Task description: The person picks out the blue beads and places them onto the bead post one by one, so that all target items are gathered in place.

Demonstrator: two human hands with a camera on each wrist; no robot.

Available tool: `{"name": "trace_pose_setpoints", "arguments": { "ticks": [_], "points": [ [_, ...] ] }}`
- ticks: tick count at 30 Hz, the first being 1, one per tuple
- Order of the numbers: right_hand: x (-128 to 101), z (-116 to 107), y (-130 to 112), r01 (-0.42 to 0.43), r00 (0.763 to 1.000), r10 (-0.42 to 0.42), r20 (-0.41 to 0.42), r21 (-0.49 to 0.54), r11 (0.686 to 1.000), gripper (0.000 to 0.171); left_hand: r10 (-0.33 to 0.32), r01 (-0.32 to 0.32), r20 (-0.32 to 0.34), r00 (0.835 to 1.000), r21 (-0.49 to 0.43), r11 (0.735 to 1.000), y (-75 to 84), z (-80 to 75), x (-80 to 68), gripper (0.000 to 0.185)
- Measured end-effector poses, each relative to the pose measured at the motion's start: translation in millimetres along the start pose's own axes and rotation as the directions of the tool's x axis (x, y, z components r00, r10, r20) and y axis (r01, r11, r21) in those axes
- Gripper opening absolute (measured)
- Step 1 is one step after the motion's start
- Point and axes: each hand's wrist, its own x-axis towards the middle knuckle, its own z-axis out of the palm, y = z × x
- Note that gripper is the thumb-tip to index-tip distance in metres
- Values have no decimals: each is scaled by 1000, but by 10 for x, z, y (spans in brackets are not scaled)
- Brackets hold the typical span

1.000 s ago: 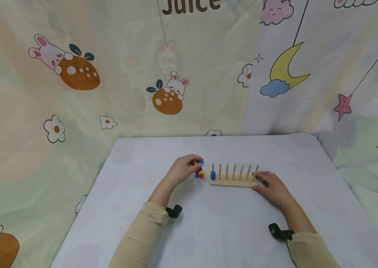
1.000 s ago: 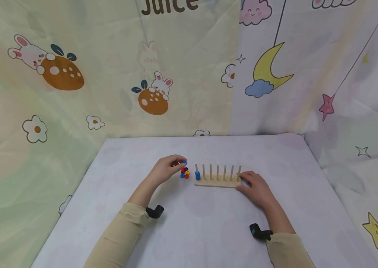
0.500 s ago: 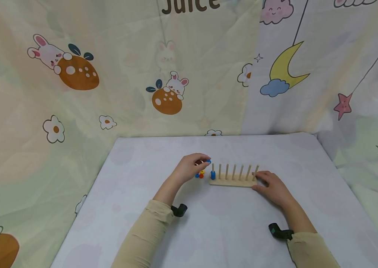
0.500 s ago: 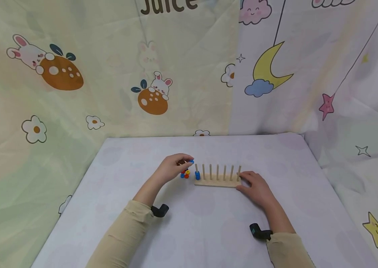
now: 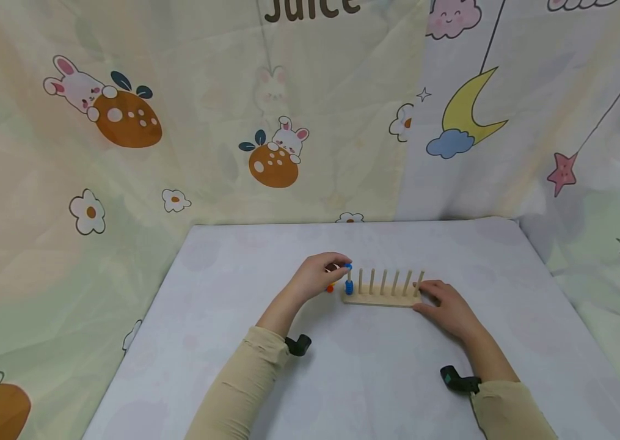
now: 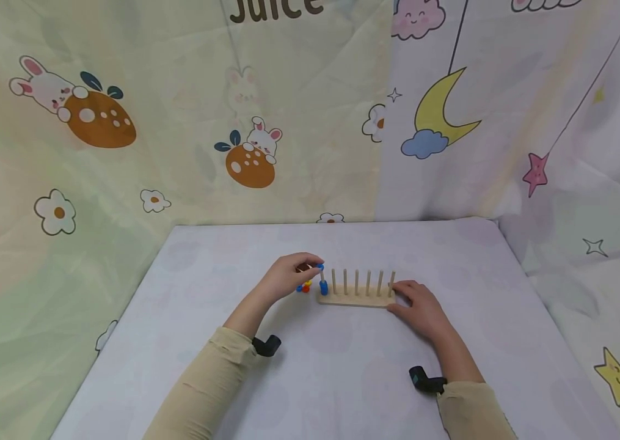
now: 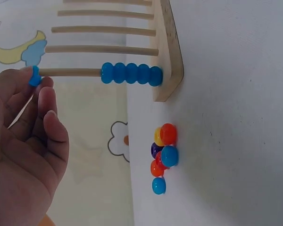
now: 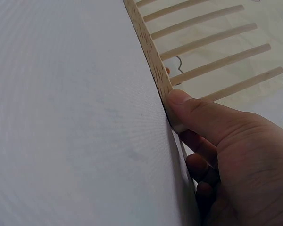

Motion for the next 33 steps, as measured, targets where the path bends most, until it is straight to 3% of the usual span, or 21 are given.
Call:
{"name": "trace_pose_setpoints", "arguments": {
  "ticks": [23, 33],
  "points": [
    [10, 11, 4, 15, 1000, -15, -9, -7, 1000, 60, -29, 31, 59, 998, -37, 999, -109, 116, 9, 32],
    [10, 8, 10, 3, 1000, -3, -3, -10, 1000, 61, -16, 16, 62, 998, -1, 1000, -168, 172, -10, 30]
  ]
}}
